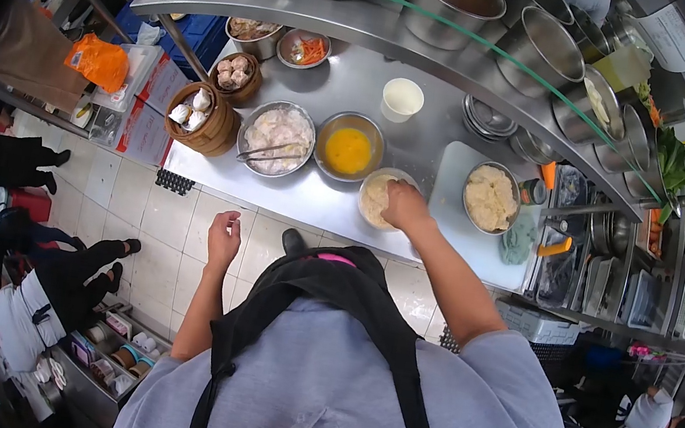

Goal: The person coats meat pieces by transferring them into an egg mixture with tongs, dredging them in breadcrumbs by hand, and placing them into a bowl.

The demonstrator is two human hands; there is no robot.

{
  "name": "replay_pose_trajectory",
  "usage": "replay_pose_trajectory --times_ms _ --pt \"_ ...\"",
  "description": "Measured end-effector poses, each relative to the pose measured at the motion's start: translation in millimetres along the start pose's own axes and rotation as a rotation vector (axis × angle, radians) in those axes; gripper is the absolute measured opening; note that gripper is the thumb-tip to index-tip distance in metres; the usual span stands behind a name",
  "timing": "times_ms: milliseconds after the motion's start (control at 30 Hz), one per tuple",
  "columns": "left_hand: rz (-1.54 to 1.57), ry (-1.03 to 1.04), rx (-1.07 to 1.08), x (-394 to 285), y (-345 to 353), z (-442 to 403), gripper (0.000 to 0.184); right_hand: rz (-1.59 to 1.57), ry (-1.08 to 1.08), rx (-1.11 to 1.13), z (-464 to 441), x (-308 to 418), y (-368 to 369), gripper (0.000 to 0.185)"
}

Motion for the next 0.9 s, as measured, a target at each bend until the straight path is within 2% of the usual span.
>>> replay_pose_trajectory --times_ms 33,167,233,333,600,700,767,833,900 --pt "0.000 0.001 0.002 1 1 -1 0.018 -0.013 -0.025 0.146 -3 -3 12 0.038" --pt "-0.009 0.017 -0.001 3 2 -1 0.017 -0.176 0.030 0.175 -21 -21 20 0.031" --pt "-0.012 0.021 0.010 1 5 -2 0.017 -0.227 -0.086 0.253 -29 -11 49 0.022" --pt "-0.002 0.000 0.019 -1 6 -4 0.017 -0.257 -0.009 0.252 -30 -16 65 0.024" --pt "-0.030 0.075 -0.018 16 20 5 0.015 -0.191 -0.099 0.359 -36 -29 109 0.028" --pt "-0.030 0.021 0.039 15 28 4 0.016 -0.168 -0.117 0.365 -37 -30 112 0.029" --pt "-0.004 0.068 0.031 9 25 3 0.015 -0.167 -0.132 0.364 -33 -28 104 0.030" --pt "-0.004 0.090 0.006 6 16 1 0.015 -0.205 -0.082 0.334 -30 -27 93 0.029" --pt "0.007 0.026 -0.005 17 9 0 0.014 -0.279 -0.055 0.281 -28 -21 85 0.029"
Point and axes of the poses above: each hand's wrist, its own z-axis away from the middle knuckle, its own y-axis out of the palm, x = y × z, the point moved 10 cm from there along -z, towards the middle knuckle, and after that the axes turned 11 degrees about -y, right-handed, at the moved point
